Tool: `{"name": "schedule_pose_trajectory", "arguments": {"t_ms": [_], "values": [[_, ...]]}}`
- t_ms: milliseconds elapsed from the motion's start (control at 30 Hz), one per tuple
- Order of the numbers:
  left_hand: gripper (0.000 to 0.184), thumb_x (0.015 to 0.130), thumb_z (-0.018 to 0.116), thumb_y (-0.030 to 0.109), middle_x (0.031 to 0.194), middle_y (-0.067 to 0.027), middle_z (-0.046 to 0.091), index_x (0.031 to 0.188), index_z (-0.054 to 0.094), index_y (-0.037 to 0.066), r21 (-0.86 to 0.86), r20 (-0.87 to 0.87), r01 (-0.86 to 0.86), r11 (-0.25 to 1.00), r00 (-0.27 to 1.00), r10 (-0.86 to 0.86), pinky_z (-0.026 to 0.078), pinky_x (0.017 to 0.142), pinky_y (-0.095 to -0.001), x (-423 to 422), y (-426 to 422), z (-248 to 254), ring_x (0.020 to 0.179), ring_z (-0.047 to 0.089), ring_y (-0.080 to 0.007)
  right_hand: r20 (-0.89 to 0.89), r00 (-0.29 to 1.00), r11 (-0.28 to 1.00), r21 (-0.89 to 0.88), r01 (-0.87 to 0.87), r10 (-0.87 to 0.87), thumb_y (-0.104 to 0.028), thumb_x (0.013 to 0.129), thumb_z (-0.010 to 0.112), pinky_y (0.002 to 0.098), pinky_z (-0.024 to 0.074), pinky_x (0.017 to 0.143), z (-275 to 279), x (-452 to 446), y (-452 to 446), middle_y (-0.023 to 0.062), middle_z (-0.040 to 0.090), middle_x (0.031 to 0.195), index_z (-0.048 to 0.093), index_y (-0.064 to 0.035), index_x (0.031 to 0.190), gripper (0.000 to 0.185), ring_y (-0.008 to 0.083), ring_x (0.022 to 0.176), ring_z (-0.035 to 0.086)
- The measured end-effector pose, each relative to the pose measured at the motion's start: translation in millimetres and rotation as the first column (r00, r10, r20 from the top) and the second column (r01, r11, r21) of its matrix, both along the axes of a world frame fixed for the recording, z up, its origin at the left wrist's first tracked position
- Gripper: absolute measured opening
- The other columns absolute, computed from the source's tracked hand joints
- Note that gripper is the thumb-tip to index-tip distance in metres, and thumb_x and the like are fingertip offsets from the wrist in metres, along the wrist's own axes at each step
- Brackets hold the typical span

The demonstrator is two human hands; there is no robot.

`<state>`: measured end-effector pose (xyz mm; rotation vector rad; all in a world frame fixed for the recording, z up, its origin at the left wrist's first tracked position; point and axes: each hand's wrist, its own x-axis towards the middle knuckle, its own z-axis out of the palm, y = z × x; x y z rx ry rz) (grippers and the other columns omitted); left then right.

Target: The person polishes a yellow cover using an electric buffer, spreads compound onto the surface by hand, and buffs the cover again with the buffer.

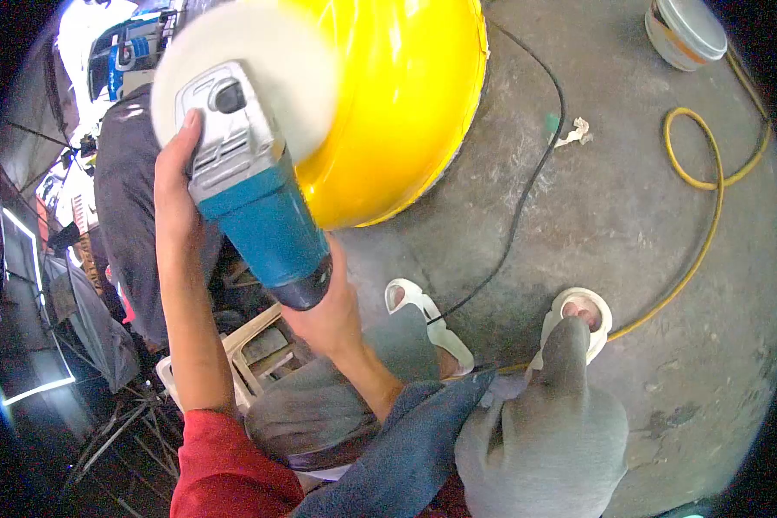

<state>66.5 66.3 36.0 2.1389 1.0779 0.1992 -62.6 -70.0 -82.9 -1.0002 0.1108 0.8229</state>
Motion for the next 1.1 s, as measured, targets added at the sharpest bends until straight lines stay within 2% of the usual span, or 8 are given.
{"name": "schedule_pose_trajectory", "arguments": {"t_ms": [67,333,567,633,800,900,967,1100], "values": [[0.048,0.092,0.056,0.039,0.096,-0.0082,0.066,0.103,0.066,-0.007,0.031,-0.026,0.084,0.996,0.996,-0.083,0.041,0.083,-0.0232,16.2,-6.8,-4.1,0.089,0.057,-0.0122,-0.001,1.000,1.000,0.006,0.012,-0.012,-0.007,0.068,0.078,0.0365,0.0461,0.092,-0.8,5.2,-1.4,0.0175,0.059,0.116,0.029,-0.0026,0.138,0.085,0.0261,0.106,0.060],[0.051,0.091,0.056,0.042,0.095,-0.0087,0.067,0.102,0.065,-0.007,0.083,-0.081,0.069,0.994,0.995,-0.062,0.043,0.081,-0.0239,32.4,-15.9,-4.6,0.086,0.058,-0.0128,-0.009,1.000,1.000,0.028,-0.013,0.013,-0.008,0.066,0.079,0.0383,0.0457,0.093,-6.3,13.5,-8.6,0.0194,0.057,0.118,0.030,-0.0035,0.138,0.087,0.0294,0.108,0.059],[0.047,0.092,0.056,0.039,0.095,-0.0074,0.065,0.106,0.063,-0.005,0.026,-0.066,-0.045,0.999,0.997,0.046,0.043,0.079,-0.0248,-18.5,-8.5,-1.3,0.085,0.057,-0.0120,-0.022,0.996,0.996,0.033,-0.088,0.089,-0.009,0.065,0.079,0.0399,0.0454,0.093,-6.6,-9.6,-13.7,0.0211,0.056,0.120,0.030,-0.0043,0.138,0.088,0.0323,0.111,0.058],[0.043,0.094,0.056,0.037,0.103,-0.0086,0.066,0.108,0.064,-0.003,-0.054,-0.030,-0.056,0.997,0.998,0.054,0.045,0.084,-0.0277,-37.8,-2.9,-1.5,0.093,0.061,-0.0139,-0.029,0.993,0.993,0.037,-0.110,0.111,-0.009,0.064,0.080,0.0403,0.0453,0.094,-5.3,-16.6,-15.1,0.0216,0.056,0.120,0.031,-0.0045,0.138,0.089,0.0332,0.111,0.058],[0.042,0.095,0.055,0.037,0.096,-0.0078,0.065,0.103,0.065,-0.004,0.121,-0.097,0.004,0.993,0.995,0.008,0.044,0.083,-0.0270,-60.6,-7.4,-0.6,0.088,0.059,-0.0138,-0.039,0.989,0.989,0.049,-0.141,0.143,-0.010,0.063,0.080,0.0414,0.0453,0.094,-7.7,-33.9,-15.1,0.0228,0.055,0.121,0.031,-0.0049,0.138,0.090,0.0351,0.113,0.057],[0.048,0.095,0.052,0.037,0.098,-0.0093,0.065,0.111,0.061,-0.007,0.178,-0.127,0.045,0.983,0.992,-0.022,0.043,0.083,-0.0270,-62.4,-9.0,0.8,0.089,0.057,-0.0137,-0.033,0.990,0.989,0.054,-0.136,0.138,-0.010,0.063,0.080,0.0421,0.0456,0.094,-8.7,-37.7,-13.1,0.0235,0.055,0.122,0.030,-0.0048,0.139,0.092,0.0360,0.112,0.058],[0.047,0.095,0.052,0.036,0.096,-0.0088,0.065,0.109,0.062,-0.007,0.159,-0.099,0.019,0.987,0.995,-0.003,0.043,0.082,-0.0265,-53.8,-12.1,1.6,0.089,0.056,-0.0132,-0.055,0.979,0.980,0.040,-0.193,0.195,-0.011,0.063,0.080,0.0421,0.0462,0.093,-6.5,-31.7,-15.2,0.0231,0.056,0.121,0.030,-0.0044,0.139,0.092,0.0364,0.110,0.059],[0.046,0.094,0.054,0.036,0.095,-0.0084,0.066,0.108,0.063,-0.008,0.132,-0.133,0.090,0.987,0.988,-0.072,0.043,0.081,-0.0256,-23.1,-15.6,3.1,0.086,0.056,-0.0118,-0.050,0.989,0.990,0.026,-0.140,0.141,-0.011,0.062,0.081,0.0403,0.0466,0.092,-3.5,-16.2,-13.2,0.0210,0.056,0.119,0.030,-0.0041,0.138,0.092,0.0329,0.107,0.060]]}}
